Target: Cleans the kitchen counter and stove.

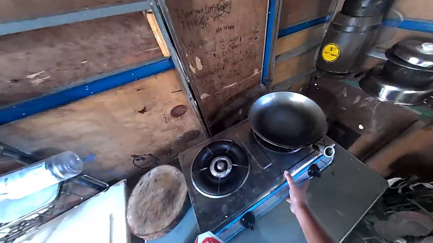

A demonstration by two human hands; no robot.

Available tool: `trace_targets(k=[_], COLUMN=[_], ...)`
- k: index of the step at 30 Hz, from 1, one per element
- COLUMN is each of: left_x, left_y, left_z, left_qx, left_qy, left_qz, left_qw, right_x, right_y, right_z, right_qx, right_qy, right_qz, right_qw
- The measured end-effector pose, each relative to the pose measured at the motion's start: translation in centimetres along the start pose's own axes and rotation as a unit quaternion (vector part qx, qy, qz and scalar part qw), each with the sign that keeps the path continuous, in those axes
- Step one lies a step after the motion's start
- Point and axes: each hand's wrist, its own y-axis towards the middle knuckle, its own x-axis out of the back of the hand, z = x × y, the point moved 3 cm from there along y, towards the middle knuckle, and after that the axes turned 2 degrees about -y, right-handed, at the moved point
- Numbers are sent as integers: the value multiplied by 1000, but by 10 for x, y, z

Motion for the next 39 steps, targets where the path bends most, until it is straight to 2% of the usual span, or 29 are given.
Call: trace_targets(k=[8,14,18,33,39], left_x=[-18,-25,-31,-18,-7], left_y=[-7,-18,-20,-20,-17], left_z=[-8,4,16,1,-7], left_qx=[21,38,29,38,48], left_qy=[-19,-46,-68,-68,-16], left_qz=[-43,-7,3,31,63], left_qw=[999,998,997,996,997], right_x=[-2,8,15,13,9], right_y=[9,24,23,33,31], right_z=[7,10,14,-3,-13], right_qx=[-19,8,-9,12,36], right_qy=[-47,-35,-46,-63,-61], right_qz=[4,23,47,78,83], right_qw=[999,999,998,995,994])
